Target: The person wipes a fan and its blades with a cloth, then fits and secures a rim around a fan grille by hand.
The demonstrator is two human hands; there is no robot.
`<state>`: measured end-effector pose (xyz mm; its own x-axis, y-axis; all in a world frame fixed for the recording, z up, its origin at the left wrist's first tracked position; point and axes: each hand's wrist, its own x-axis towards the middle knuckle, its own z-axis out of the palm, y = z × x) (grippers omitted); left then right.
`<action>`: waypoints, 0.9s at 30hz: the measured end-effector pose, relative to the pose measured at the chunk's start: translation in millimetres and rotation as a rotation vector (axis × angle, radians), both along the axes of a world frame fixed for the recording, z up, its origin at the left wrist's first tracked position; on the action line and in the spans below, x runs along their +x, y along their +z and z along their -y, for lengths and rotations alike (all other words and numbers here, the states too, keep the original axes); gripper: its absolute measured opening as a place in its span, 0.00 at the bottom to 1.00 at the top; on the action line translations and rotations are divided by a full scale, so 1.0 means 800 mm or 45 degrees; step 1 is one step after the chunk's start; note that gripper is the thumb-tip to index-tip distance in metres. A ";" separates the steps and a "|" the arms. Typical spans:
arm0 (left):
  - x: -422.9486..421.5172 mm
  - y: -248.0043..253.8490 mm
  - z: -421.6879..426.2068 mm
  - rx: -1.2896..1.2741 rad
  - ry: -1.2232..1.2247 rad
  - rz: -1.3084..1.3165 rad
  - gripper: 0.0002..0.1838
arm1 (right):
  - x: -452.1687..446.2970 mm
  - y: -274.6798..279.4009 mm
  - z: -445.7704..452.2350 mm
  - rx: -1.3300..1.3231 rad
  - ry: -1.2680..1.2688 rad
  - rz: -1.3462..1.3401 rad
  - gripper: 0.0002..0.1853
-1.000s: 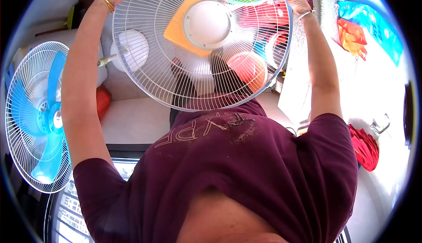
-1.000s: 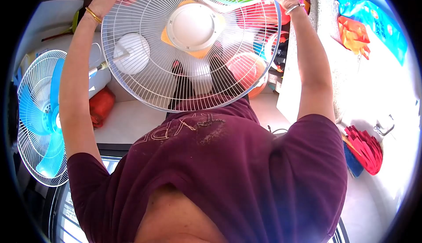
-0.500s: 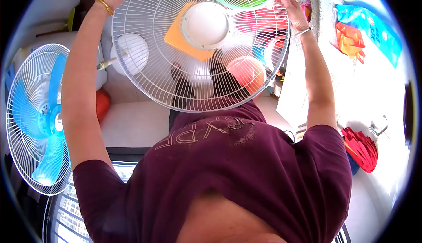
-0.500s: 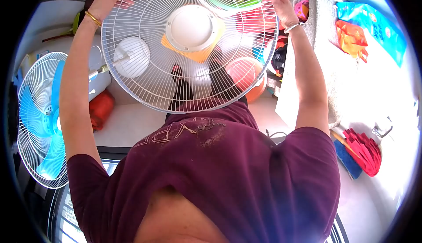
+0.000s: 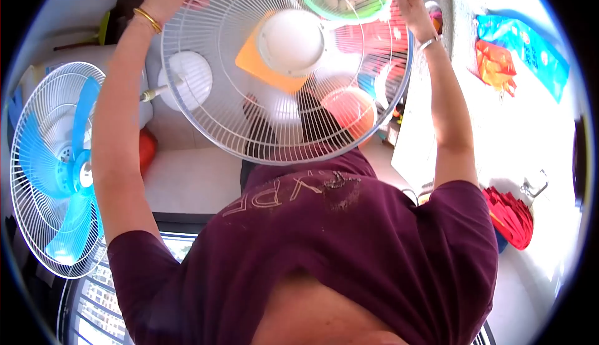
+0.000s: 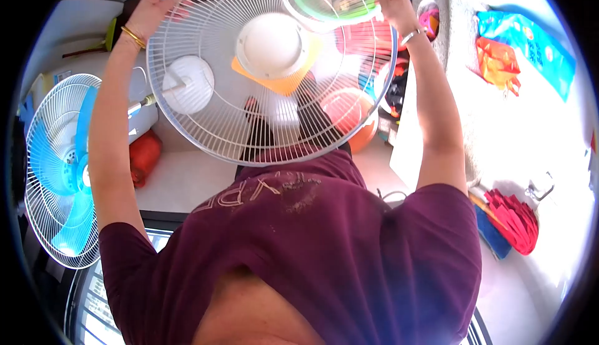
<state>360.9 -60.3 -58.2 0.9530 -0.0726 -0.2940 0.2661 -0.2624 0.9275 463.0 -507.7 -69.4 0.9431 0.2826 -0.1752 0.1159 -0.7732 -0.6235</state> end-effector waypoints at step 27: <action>-0.019 0.030 0.027 0.006 0.034 -0.038 0.22 | 0.074 0.016 -0.062 0.317 0.154 -0.348 0.23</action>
<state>345.5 -81.6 -34.1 0.9453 -0.0458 -0.3229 0.3009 -0.2593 0.9177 522.3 -458.3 -56.4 0.8284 0.4543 -0.3276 0.0002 -0.5851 -0.8110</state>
